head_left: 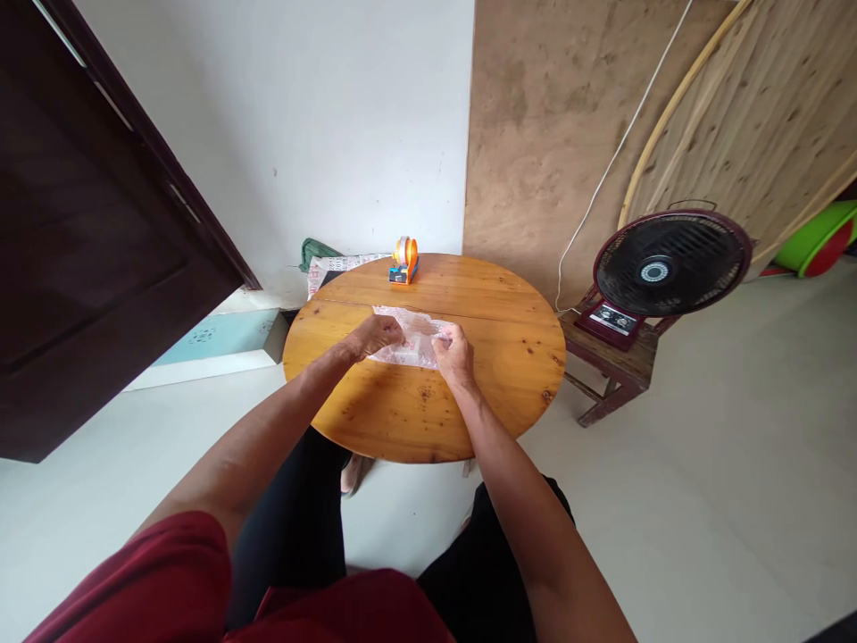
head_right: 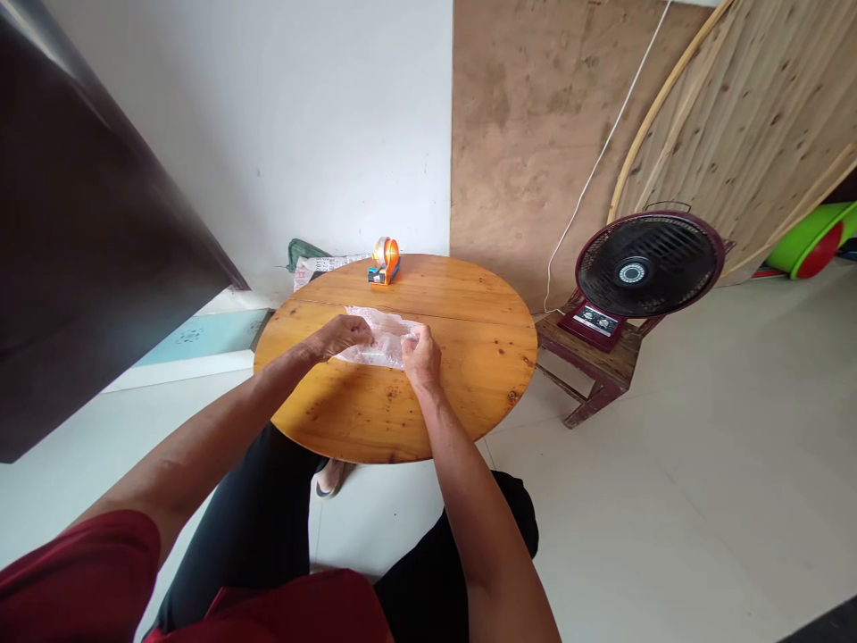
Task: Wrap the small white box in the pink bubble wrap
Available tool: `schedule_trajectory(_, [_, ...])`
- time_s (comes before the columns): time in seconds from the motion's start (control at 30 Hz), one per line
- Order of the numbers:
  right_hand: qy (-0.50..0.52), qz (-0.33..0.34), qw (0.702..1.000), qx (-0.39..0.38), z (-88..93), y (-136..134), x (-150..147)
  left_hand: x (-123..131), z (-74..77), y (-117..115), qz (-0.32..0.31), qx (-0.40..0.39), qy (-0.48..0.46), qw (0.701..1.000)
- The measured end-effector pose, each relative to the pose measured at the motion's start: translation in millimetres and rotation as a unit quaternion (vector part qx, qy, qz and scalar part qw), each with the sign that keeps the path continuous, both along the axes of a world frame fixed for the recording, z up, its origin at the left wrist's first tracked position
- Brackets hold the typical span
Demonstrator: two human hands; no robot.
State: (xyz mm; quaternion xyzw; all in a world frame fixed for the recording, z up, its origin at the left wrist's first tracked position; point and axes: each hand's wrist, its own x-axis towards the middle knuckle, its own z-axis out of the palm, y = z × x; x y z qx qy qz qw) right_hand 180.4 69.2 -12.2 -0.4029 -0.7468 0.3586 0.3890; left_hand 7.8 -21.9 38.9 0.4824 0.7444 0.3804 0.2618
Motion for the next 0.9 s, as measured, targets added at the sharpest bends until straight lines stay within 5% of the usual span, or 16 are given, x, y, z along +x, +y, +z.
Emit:
schedule_trajectory(0.4, [-0.027,0.069,0.971,0.229,2.7,-6,5,4,6.4,1,-0.004,0.0,-0.01,1.0])
schedule_trajectory(0.9, [-0.139,0.156,0.913,0.35,19.9,-27,14,6,12.2,5,-0.019,-0.002,-0.003,1.0])
